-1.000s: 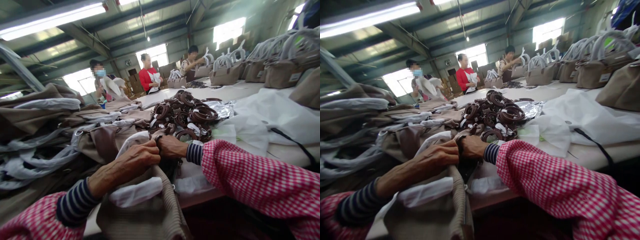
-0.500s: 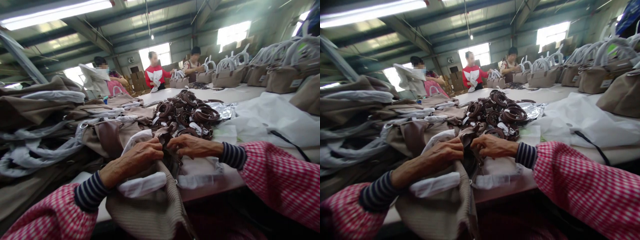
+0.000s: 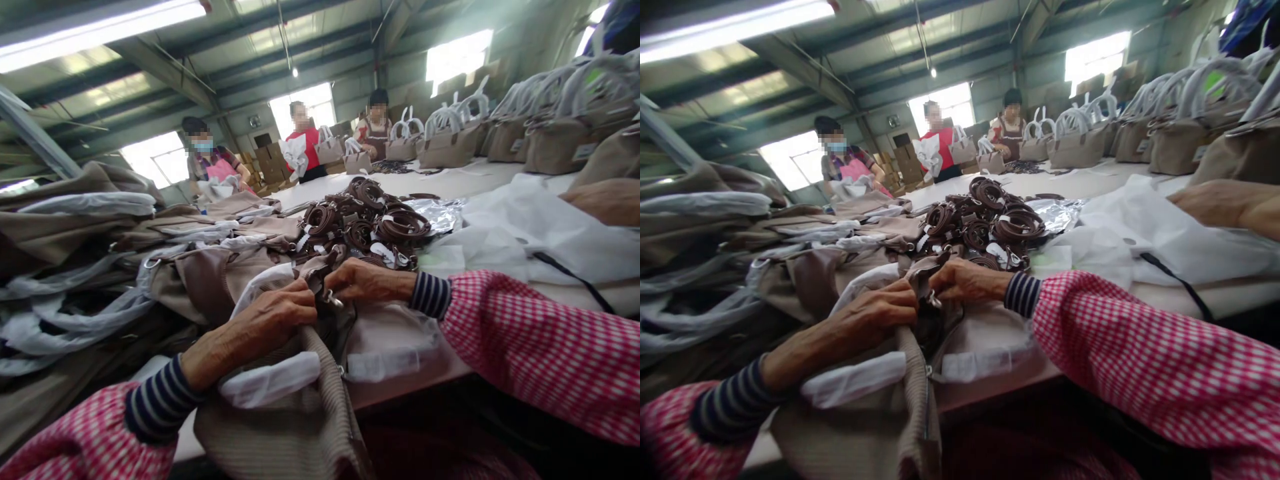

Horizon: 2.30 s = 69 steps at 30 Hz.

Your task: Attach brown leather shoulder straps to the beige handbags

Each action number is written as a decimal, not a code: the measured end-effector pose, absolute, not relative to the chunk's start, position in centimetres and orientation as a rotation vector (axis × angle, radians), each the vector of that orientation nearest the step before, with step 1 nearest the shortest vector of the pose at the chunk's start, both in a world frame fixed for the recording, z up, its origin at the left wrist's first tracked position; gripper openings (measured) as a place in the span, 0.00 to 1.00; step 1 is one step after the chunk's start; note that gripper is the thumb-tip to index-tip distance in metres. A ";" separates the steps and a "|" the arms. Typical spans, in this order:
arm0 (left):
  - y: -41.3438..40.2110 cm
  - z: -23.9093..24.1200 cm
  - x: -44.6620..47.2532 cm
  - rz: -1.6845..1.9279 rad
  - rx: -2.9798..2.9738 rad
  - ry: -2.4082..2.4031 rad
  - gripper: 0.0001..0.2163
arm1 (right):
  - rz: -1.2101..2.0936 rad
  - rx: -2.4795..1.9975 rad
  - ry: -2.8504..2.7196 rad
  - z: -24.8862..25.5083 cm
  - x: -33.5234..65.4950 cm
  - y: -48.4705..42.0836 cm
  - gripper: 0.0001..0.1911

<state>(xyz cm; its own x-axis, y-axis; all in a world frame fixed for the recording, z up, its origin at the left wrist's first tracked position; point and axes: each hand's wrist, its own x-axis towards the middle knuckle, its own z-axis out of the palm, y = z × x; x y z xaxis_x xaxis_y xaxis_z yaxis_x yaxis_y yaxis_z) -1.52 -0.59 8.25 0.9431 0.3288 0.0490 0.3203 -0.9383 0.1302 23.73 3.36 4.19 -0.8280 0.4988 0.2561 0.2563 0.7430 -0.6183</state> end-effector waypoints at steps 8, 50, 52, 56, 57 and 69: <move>-0.4 8.0 -2.1 0.170 2.942 0.510 0.16 | 0.380 -0.616 -2.725 2.6 21.5 -0.2 0.10; -0.2 7.6 -2.8 0.226 2.922 0.519 0.15 | 0.787 -0.917 -2.584 2.6 19.8 0.5 0.10; -0.3 7.7 -2.8 0.227 2.922 0.533 0.14 | 0.702 -1.053 -2.620 3.1 19.3 0.0 0.08; -0.3 7.5 -2.8 0.266 2.925 0.522 0.14 | 0.595 -1.083 -2.691 3.7 19.3 -1.0 0.11; -0.3 7.5 -2.8 0.278 2.922 0.518 0.14 | 0.629 -1.033 -2.693 3.6 19.5 -1.0 0.11; -0.6 7.3 -2.9 0.292 2.931 0.526 0.16 | 0.554 -1.034 -2.706 4.2 18.5 1.3 0.09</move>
<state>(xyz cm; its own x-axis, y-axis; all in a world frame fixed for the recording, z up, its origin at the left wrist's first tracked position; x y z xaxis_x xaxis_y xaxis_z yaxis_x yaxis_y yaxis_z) -2.94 -0.64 7.32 0.9196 0.3571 0.1638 0.3279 -0.9273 0.1804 18.53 1.33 4.22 -0.7378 0.6735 0.0452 0.6016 0.6864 -0.4085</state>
